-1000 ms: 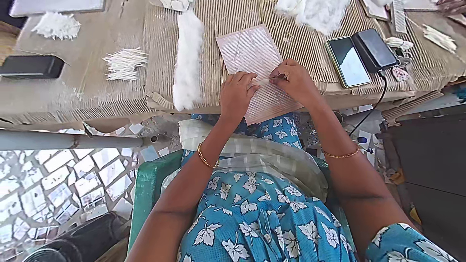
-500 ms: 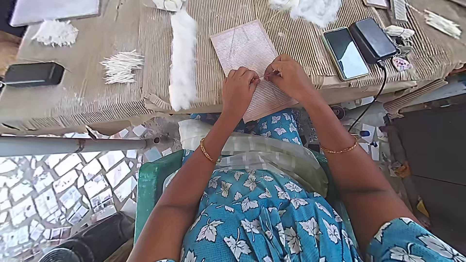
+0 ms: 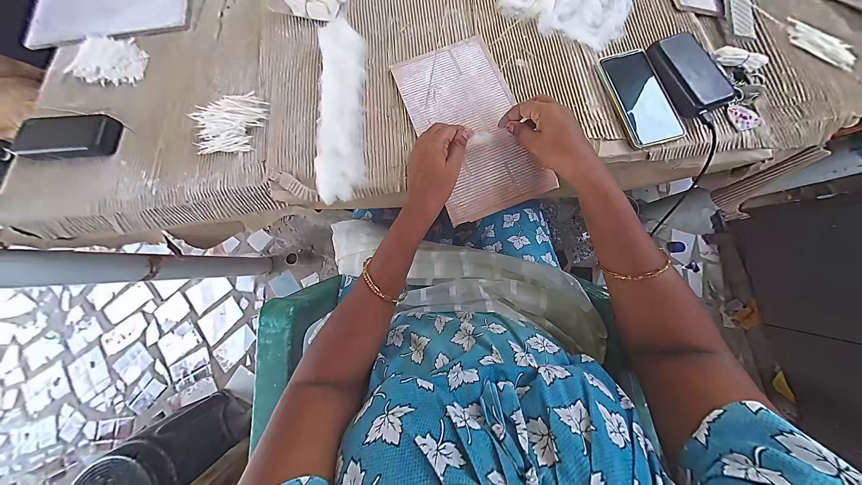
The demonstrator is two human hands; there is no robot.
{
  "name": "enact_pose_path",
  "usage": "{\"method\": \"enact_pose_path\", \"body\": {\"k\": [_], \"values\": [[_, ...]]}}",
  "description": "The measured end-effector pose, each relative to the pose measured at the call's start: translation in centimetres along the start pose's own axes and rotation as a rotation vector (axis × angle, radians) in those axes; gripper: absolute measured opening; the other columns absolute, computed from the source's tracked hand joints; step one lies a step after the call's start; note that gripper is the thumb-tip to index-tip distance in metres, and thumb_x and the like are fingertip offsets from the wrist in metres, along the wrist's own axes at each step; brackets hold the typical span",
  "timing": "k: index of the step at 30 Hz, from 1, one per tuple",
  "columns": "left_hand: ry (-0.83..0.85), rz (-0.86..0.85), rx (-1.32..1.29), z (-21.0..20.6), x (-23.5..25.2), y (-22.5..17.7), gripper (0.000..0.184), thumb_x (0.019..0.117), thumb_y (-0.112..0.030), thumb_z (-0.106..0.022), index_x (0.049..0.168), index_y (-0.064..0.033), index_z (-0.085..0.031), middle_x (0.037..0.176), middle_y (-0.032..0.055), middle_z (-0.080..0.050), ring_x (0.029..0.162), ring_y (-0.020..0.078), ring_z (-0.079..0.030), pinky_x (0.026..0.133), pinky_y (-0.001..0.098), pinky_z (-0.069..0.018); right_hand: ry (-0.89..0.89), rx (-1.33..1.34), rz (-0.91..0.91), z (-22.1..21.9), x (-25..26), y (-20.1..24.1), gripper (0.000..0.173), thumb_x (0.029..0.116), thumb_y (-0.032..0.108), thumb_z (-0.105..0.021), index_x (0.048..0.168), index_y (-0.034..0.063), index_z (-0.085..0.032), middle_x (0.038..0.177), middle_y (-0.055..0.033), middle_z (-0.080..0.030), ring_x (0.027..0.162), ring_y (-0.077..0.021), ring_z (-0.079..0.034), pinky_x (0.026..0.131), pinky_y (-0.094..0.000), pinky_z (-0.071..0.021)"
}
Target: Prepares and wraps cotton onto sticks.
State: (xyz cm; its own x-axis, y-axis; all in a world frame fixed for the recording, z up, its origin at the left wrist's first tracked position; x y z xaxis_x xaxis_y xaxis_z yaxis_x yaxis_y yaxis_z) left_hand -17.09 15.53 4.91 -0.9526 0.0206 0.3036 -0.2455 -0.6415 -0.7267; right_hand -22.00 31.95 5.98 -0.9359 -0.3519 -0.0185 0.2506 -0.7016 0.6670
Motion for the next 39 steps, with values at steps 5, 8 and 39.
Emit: {"method": "enact_pose_path", "body": {"k": [5, 8, 39], "values": [[0.065, 0.104, -0.102, 1.0, 0.2, 1.6, 0.030, 0.1093, -0.023, -0.049, 0.116, -0.0071, -0.074, 0.112, 0.0086, -0.070, 0.101, 0.0131, -0.064, 0.092, 0.0324, -0.0495, 0.012, 0.023, 0.090, -0.4, -0.1, 0.5, 0.021, 0.1027, 0.017, -0.062, 0.119, 0.0072, -0.071, 0.120, -0.0159, -0.061, 0.093, -0.0192, -0.063, 0.083, -0.0332, -0.0534], [0.056, 0.113, -0.094, 1.2, 0.1, 1.9, 0.030, 0.1092, -0.022, -0.049, 0.118, -0.0059, -0.073, 0.112, 0.0095, -0.070, 0.102, 0.0135, -0.065, 0.094, 0.0325, -0.0497, 0.005, 0.012, 0.181, -1.2, 0.0, 1.2, 0.023, 0.0995, 0.018, -0.067, 0.119, 0.0078, -0.073, 0.120, -0.0179, -0.060, 0.097, -0.0243, -0.065, 0.086, -0.0383, -0.0549], [-0.039, -0.088, 0.174, 1.2, -1.4, -0.8, 0.021, 0.1033, -0.015, -0.059, 0.112, -0.0059, -0.075, 0.110, 0.0119, -0.075, 0.104, 0.0271, -0.070, 0.092, 0.0466, -0.0516, 0.042, -0.309, 0.004, 0.0, -0.9, 1.1, 0.021, 0.1024, 0.019, -0.062, 0.113, 0.0054, -0.074, 0.117, -0.0198, -0.065, 0.117, -0.0381, -0.059, 0.096, -0.0550, -0.0476]]}}
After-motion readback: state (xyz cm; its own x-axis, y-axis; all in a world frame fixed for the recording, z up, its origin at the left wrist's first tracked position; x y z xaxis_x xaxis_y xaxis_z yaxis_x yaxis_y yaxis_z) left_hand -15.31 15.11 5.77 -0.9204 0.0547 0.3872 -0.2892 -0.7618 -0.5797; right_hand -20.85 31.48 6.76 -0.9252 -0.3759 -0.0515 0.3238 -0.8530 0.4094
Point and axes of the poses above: each hand's wrist, its own x-axis towards the middle knuckle, its own z-axis out of the back of the hand, y = z × x, the point moved 10 cm from there along x, towards the middle knuckle
